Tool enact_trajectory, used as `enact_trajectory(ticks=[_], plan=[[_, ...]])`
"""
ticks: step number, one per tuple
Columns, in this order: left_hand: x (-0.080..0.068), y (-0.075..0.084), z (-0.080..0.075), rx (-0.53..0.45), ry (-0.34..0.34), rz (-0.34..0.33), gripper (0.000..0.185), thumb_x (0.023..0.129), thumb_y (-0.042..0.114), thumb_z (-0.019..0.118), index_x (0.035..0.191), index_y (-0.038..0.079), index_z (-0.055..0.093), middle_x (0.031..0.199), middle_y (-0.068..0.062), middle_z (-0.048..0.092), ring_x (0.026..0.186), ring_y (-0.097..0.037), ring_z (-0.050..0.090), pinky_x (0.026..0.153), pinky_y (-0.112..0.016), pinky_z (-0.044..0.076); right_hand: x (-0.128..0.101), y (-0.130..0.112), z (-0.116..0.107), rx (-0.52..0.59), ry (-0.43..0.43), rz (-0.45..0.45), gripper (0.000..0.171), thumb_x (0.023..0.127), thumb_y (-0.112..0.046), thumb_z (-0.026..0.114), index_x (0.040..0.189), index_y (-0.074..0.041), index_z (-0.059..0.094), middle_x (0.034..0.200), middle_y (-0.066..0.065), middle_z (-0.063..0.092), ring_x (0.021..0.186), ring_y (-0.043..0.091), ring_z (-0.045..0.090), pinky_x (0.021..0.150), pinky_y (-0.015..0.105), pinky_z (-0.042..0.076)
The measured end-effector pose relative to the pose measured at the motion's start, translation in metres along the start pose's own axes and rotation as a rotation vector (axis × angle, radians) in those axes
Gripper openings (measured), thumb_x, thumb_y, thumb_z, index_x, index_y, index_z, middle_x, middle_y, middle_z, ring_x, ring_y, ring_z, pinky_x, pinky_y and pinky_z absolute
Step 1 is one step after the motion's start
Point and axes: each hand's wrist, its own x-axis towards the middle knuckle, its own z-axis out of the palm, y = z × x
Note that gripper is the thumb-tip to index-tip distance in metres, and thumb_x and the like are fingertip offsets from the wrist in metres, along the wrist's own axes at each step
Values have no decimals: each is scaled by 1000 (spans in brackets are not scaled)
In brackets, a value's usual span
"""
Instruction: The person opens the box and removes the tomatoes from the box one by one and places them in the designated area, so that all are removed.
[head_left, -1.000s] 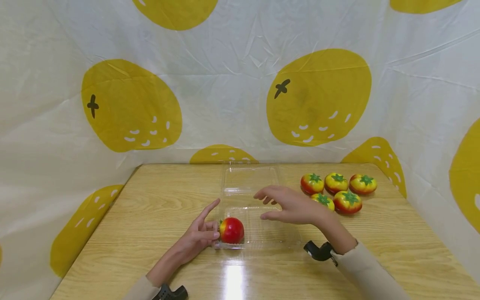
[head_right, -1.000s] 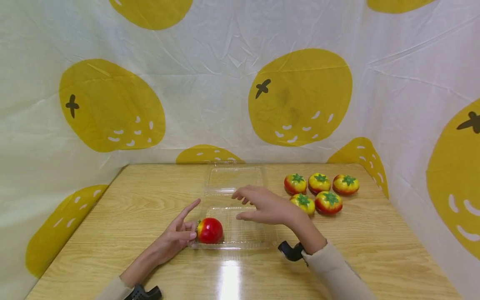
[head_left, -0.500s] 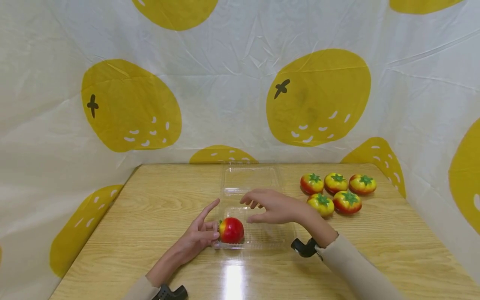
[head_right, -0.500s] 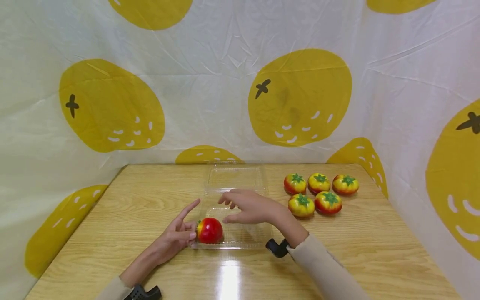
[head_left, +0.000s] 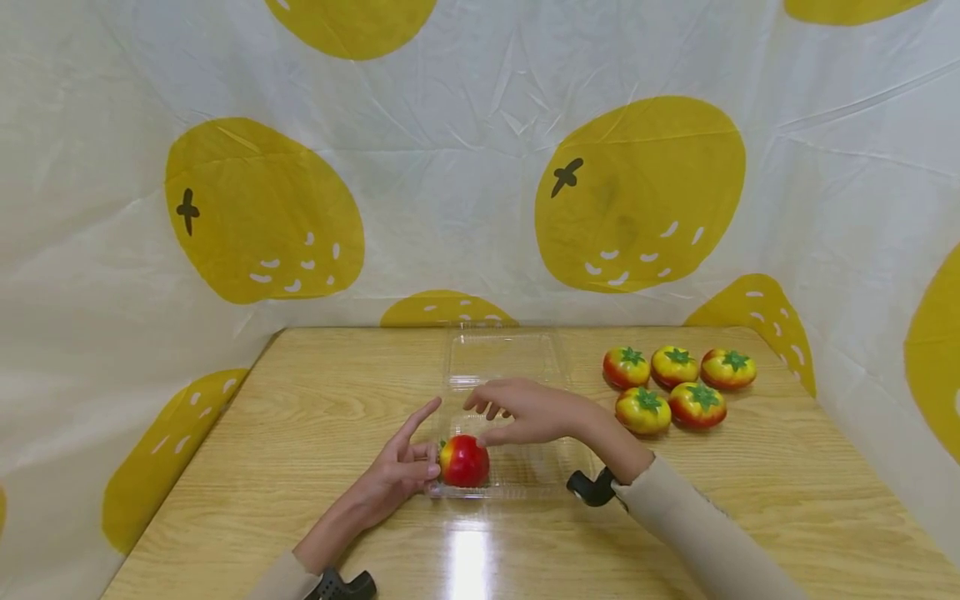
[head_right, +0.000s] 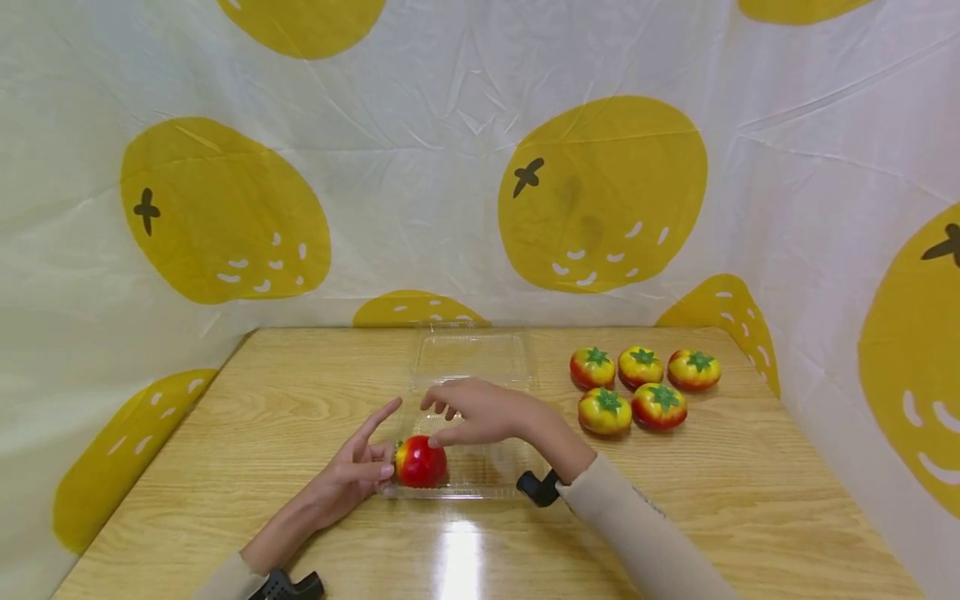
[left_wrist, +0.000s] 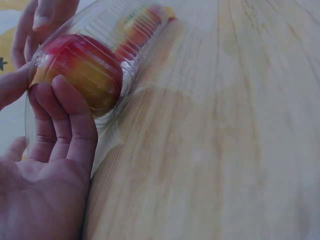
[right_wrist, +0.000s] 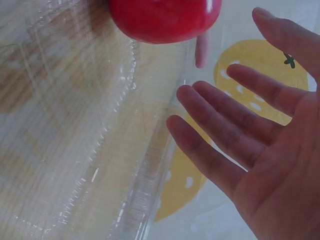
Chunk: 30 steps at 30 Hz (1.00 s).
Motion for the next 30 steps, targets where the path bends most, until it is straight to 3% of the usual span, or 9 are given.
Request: enact_trajectory(ticks=[9,22,30], plan=[[1,2,0,13,-17,8,93,97,-1,58,167,29,5,88,4,62,77,-10,59,73,-24,54,11,0,2,13,-86,50,46,97,-34,70,136,-11,62,134,8,68,113,22,69,99,40,57],[0,2,2,20,-16,11,94,96,-2,58,167,29,4,86,4,61,75,-8,56,70,-22,50,32,1,13,1,-192,71,51,93,-46,74,133,-17,64,121,-5,71,111,12,67,95,27,55],[-1,4,3,24,-11,6,95,96,-2,59,167,28,4,87,4,60,76,-8,56,70,-22,49,36,-1,14,31,-234,84,35,93,-39,75,122,-19,68,115,-9,70,104,7,65,91,24,55]])
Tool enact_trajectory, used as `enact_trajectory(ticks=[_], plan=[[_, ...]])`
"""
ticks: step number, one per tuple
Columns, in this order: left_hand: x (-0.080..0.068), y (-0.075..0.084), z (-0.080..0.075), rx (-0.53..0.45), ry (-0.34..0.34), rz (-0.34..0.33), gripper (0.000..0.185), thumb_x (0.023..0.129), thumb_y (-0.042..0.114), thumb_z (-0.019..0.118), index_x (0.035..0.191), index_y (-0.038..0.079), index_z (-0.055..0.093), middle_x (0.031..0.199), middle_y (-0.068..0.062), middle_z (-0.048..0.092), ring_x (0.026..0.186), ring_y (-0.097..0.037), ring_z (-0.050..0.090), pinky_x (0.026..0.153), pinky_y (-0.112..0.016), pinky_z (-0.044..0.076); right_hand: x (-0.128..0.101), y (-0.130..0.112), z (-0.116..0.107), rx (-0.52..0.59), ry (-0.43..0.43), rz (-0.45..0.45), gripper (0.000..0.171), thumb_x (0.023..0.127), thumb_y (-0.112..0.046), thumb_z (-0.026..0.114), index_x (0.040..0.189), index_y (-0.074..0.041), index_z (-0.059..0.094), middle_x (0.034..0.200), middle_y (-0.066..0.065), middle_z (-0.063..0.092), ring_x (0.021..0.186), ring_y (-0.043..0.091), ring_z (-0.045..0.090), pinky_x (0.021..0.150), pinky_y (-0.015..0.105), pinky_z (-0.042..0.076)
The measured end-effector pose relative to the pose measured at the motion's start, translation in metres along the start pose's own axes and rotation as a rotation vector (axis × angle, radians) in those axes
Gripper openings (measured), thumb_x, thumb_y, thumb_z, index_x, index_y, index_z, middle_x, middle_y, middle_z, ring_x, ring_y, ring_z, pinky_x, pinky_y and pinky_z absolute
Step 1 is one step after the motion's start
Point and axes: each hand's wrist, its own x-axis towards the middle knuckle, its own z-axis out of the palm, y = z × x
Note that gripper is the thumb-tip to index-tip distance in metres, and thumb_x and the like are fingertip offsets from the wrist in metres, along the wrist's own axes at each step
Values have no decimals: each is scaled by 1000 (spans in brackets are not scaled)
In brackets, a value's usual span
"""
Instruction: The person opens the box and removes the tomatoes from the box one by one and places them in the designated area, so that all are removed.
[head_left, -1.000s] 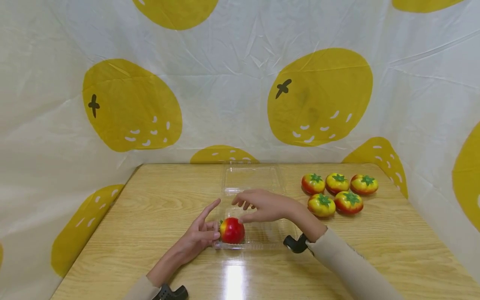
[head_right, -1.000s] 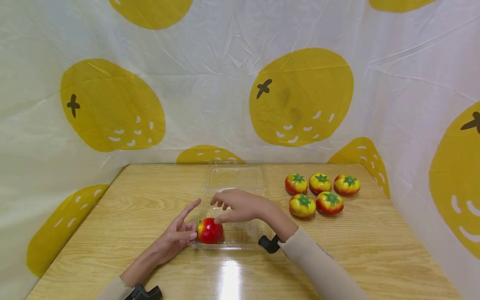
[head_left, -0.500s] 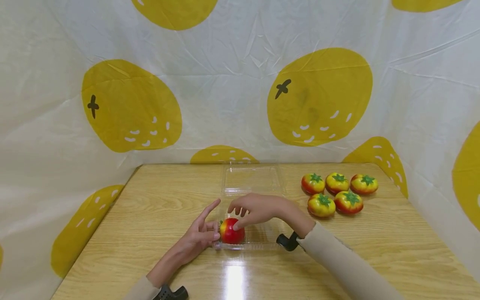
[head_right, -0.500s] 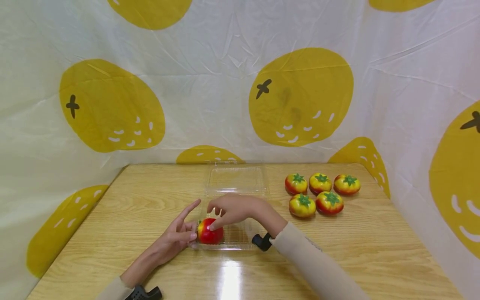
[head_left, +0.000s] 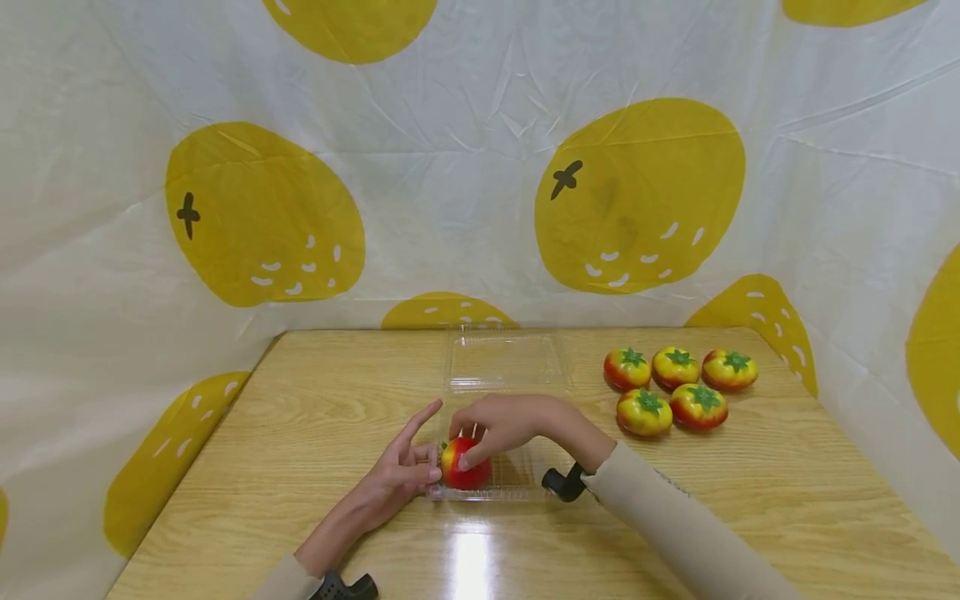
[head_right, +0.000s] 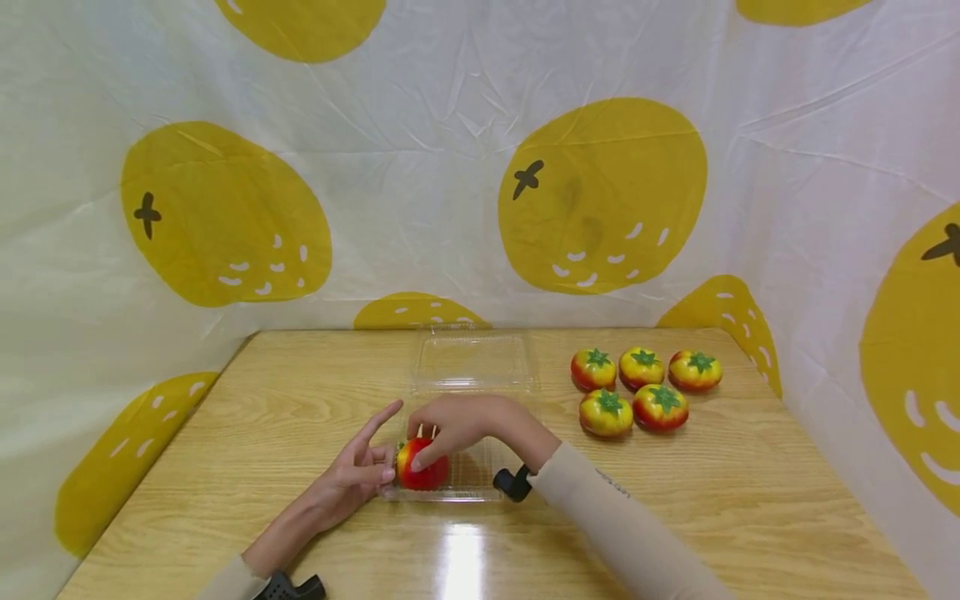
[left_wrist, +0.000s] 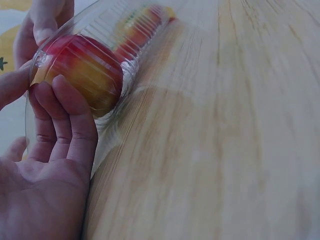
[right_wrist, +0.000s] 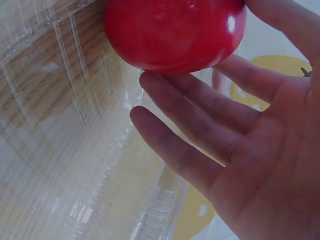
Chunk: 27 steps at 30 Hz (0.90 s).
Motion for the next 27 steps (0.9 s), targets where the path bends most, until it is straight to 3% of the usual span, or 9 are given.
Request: enact_trajectory(ticks=[7,15,27], plan=[[0,0,-1,-9,0,1,95,95,-2,59,167,28,4,86,3,61,75,-9,58,71,-23,52,-2,1,-1,31,-31,35,33,93,-38,75,120,-22,67,115,-10,69,110,9,63,97,27,53],[-1,-2,-2,-8,-6,17,96,95,-3,59,167,28,4,85,4,61,76,-9,60,71,-23,52,-4,2,-2,79,-66,53,31,90,-29,77,117,-26,62,117,-8,67,110,8,62,94,27,53],[0,-3,-2,-3,-2,7,96,95,-2,60,167,30,5,85,4,61,77,-10,59,71,-23,51,-3,1,-2,76,-85,85,37,89,-39,79,118,-27,59,111,-9,64,105,7,59,93,27,51]])
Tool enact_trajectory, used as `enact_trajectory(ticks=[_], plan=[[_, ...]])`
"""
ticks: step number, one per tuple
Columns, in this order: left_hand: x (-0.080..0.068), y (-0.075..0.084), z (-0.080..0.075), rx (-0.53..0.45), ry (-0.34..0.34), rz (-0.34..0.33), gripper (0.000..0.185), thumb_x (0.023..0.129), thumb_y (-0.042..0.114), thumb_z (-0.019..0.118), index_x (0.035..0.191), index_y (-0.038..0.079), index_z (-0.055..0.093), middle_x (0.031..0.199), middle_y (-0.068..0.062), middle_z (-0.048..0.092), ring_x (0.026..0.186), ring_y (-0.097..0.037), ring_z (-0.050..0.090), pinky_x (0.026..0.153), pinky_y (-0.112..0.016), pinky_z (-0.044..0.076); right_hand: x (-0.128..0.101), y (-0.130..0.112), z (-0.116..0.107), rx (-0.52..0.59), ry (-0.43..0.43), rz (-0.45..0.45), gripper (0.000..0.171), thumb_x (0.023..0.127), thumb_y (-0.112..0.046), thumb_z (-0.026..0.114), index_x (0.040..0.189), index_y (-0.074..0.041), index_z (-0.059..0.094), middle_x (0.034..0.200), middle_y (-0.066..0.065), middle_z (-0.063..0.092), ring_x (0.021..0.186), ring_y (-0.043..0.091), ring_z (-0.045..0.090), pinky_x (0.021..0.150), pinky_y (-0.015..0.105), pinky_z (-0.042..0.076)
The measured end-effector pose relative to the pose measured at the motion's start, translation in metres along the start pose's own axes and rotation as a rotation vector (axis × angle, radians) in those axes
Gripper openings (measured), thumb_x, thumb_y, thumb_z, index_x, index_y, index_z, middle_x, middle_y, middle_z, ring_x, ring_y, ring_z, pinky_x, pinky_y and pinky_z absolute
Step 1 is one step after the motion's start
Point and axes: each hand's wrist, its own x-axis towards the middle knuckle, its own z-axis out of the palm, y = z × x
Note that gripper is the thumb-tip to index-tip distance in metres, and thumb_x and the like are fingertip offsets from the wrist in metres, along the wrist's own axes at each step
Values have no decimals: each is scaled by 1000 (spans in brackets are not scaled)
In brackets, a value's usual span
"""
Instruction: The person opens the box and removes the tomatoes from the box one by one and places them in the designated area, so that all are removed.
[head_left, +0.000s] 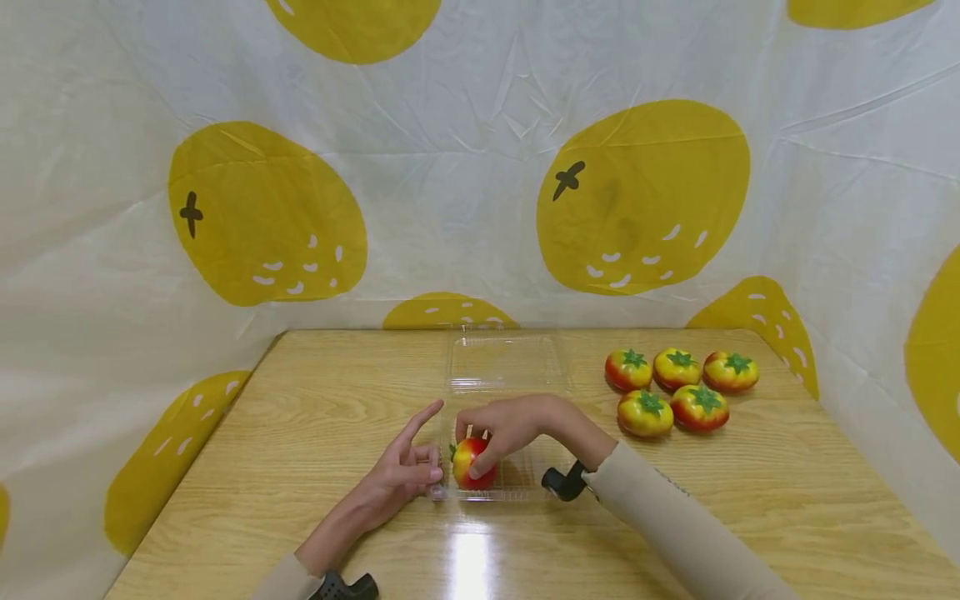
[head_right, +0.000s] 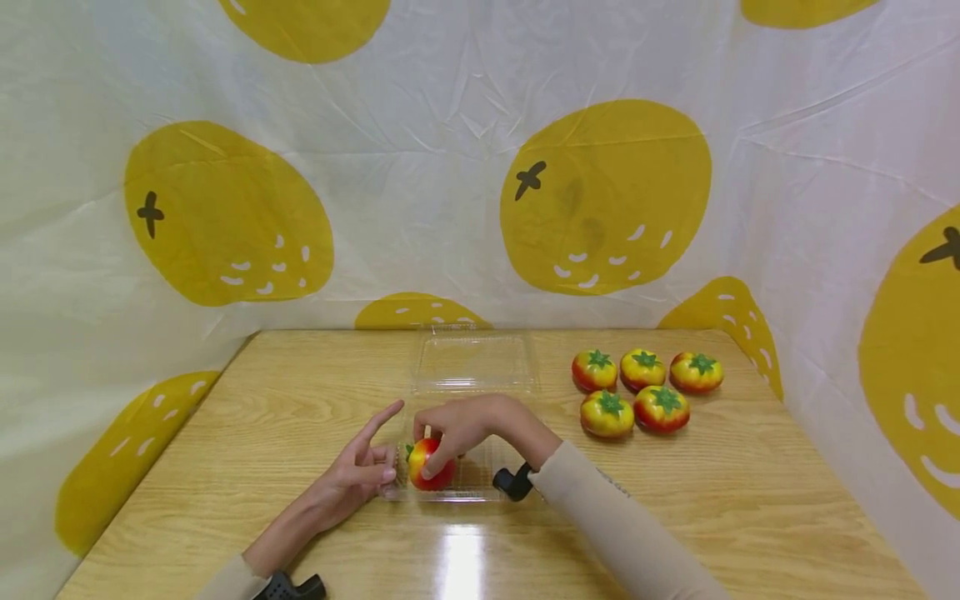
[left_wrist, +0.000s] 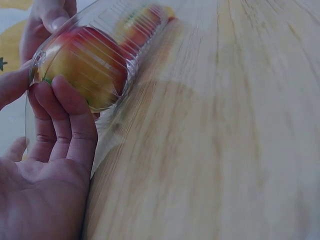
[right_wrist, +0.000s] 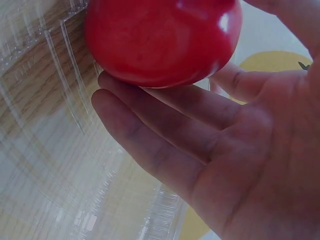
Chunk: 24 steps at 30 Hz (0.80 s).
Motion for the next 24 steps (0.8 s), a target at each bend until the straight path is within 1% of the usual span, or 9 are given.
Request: enact_trajectory(ticks=[4,7,12,15,21,24], plan=[[0,0,1,-2,-5,1,96,95,-2,60,167,30,5,85,4,60,78,-10,60,71,-24,52,-1,0,0,14,-13,23,47,90,-39,78,129,-26,54,116,-6,64,108,8,59,97,30,50],[0,1,1,-5,-5,3,96,95,-1,61,167,29,5,84,4,60,79,-10,60,72,-24,52,-3,1,0,18,-12,22,51,90,-39,77,133,-26,53,117,-6,63,109,9,58,99,31,50],[0,0,1,-8,-8,4,97,94,-2,61,167,29,4,85,4,60,79,-10,60,72,-24,53,-4,2,-1,2,6,-11,46,90,-38,77,131,-27,58,116,-9,63,109,8,58,99,31,49],[1,0,1,-11,-10,6,97,94,-2,61,167,28,4,85,3,60,78,-10,61,72,-24,53,-5,3,-3,-10,21,-30,47,90,-39,76,131,-26,59,115,-11,63,107,8,58,98,30,50],[1,0,0,-13,-6,3,97,95,-2,61,167,30,5,84,3,61,76,-10,61,71,-23,53,-10,4,-7,0,44,-73,46,91,-36,76,132,-22,61,113,-12,63,103,10,59,93,26,50],[0,0,0,-13,-7,2,97,95,-3,60,167,30,5,85,3,62,76,-10,62,72,-23,54,-14,4,-9,1,59,-92,46,91,-36,76,131,-21,62,114,-11,63,104,10,59,93,25,50]])
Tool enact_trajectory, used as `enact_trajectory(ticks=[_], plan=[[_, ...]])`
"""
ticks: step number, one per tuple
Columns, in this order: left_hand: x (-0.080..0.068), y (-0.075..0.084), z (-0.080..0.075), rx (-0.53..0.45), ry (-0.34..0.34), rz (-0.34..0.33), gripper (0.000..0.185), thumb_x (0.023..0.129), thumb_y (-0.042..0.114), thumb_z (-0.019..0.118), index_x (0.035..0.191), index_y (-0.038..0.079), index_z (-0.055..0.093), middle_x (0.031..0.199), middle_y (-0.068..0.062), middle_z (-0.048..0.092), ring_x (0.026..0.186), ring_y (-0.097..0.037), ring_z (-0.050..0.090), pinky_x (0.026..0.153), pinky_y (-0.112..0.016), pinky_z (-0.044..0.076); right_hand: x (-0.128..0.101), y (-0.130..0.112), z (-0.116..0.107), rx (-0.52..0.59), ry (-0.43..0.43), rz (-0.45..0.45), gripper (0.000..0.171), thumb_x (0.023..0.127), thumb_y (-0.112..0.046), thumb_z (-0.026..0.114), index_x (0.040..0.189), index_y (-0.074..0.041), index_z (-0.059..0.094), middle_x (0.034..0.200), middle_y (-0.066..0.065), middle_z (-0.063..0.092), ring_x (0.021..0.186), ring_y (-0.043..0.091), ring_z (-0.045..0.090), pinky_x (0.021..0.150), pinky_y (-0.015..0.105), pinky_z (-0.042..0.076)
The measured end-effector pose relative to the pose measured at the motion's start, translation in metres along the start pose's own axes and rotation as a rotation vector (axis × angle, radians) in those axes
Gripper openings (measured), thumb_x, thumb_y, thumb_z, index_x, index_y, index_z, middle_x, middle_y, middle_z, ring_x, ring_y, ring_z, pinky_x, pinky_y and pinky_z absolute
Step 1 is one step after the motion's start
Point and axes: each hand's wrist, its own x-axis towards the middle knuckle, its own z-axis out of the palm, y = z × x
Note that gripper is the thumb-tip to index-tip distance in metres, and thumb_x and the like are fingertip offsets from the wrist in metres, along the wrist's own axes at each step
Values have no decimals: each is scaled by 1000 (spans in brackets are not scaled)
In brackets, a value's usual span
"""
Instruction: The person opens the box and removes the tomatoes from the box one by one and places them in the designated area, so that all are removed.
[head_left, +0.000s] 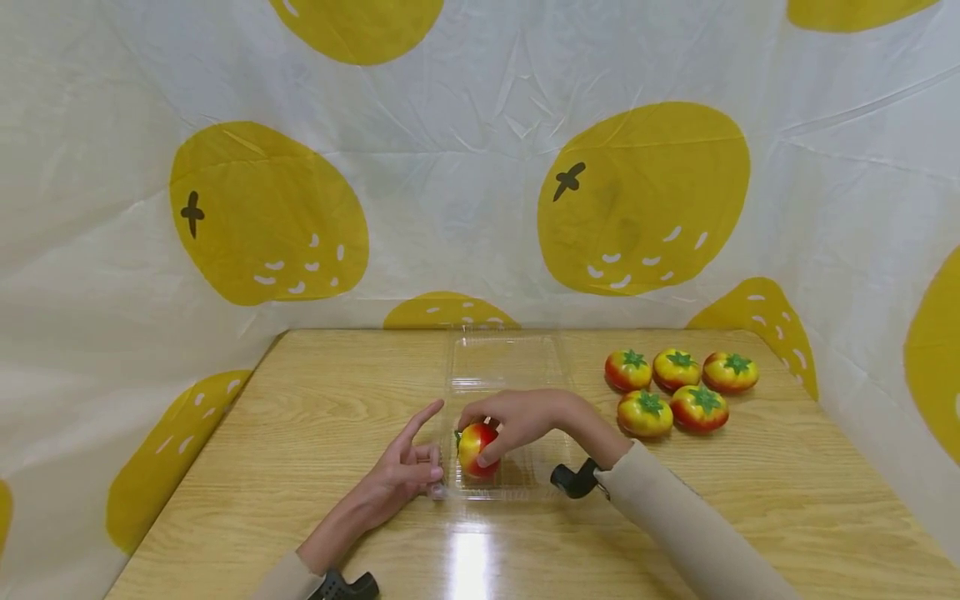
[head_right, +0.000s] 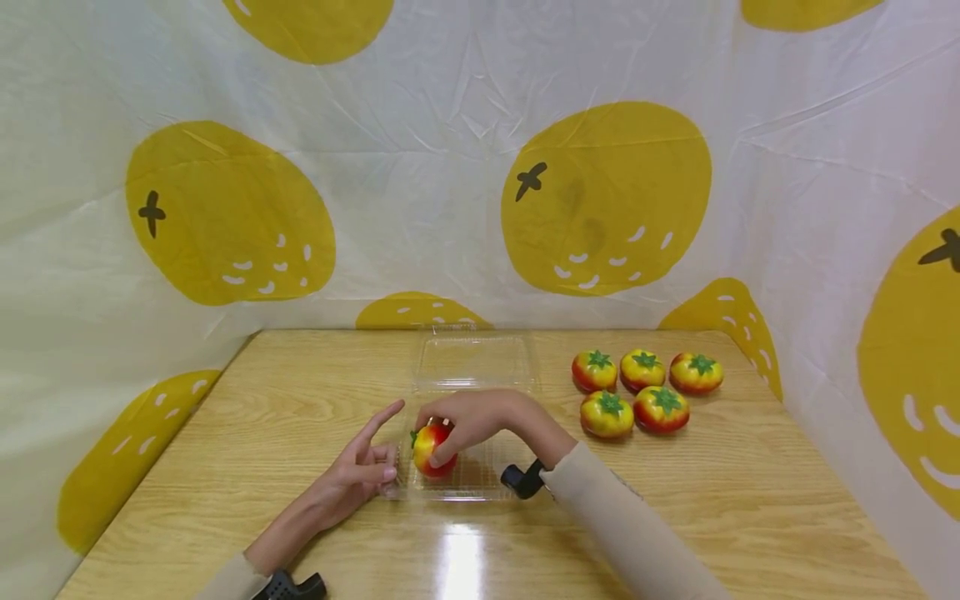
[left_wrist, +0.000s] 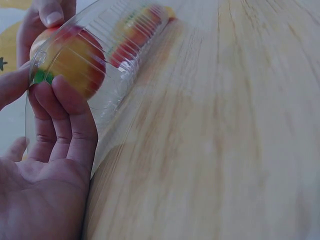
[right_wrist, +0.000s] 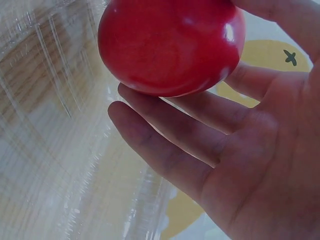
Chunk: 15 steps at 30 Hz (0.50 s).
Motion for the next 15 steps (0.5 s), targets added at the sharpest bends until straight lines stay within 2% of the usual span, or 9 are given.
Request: enact_trajectory(ticks=[7,15], plan=[[0,0,0,-2,-5,2,97,95,-3,60,167,28,3,85,4,63,75,-9,62,72,-23,54,-9,-1,-2,-12,36,-17,46,92,-35,76,132,-21,61,117,-9,65,104,12,61,94,26,52],[-1,0,1,2,-13,12,97,95,-3,60,167,27,2,86,4,62,75,-9,61,72,-23,54,-20,0,-1,11,68,-43,50,93,-36,75,136,-16,60,129,-4,65,112,13,62,105,44,54]])
